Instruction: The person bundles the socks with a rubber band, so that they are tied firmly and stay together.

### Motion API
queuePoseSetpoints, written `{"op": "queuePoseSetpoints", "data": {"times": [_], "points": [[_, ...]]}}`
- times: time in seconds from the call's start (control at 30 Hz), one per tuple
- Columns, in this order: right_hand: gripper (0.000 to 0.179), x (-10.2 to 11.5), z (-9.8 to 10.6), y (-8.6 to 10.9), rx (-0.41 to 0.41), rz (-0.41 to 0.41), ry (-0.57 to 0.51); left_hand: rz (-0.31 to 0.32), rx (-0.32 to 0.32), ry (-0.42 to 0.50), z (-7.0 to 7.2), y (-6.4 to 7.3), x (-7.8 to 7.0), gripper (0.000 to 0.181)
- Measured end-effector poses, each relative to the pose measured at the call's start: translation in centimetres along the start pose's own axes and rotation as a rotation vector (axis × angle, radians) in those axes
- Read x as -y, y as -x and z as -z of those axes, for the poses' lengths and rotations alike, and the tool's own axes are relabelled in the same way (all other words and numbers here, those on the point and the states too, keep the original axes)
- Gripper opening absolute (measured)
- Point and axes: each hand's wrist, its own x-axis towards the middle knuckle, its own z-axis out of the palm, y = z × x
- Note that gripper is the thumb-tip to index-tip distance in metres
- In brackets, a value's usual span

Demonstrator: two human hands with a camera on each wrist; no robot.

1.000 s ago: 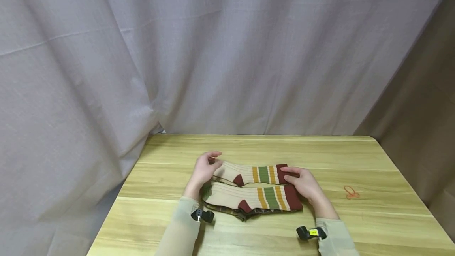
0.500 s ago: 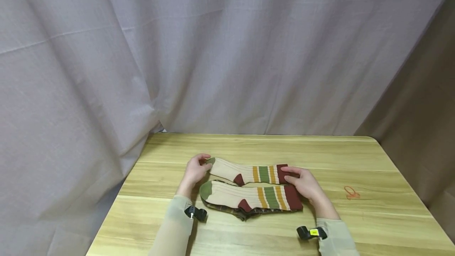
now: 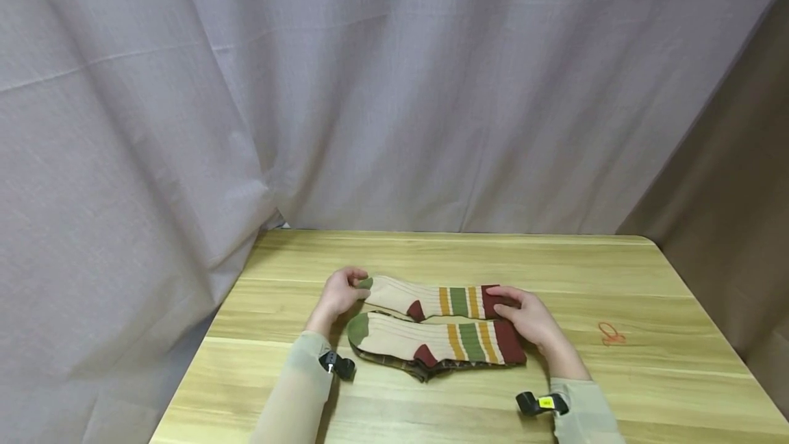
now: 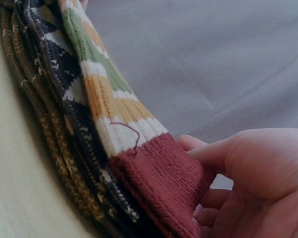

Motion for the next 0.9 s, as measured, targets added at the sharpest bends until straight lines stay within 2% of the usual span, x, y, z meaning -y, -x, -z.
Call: {"op": "queuePoseSetpoints", "data": {"times": [0.13,0.37,0.47,0.7,0.9], "points": [[0.035,-0.1,0.0,0.0,0.002,0.005,0.017,0.0,0.021,-0.009,0.1,0.2,0.0,0.024],[0.036,0.2,0.1,0.1,0.007,0.003,0.017,-0.064,0.033,0.012,0.2,0.3,0.4,0.02],[0.035,0.3,0.1,0.1,0.002,-0.002,0.015,-0.069,0.037,0.064,0.2,0.2,0.7,0.022],[0.035,0.4,0.0,0.2,-0.008,-0.026,0.04,-0.107,-0.007,0.171,0.2,0.1,1.2,0.02],[0.036,0.4,0.0,0.1,-0.01,-0.028,0.024,-0.045,-0.042,0.325,0.0,0.1,1.3,0.025]]}}
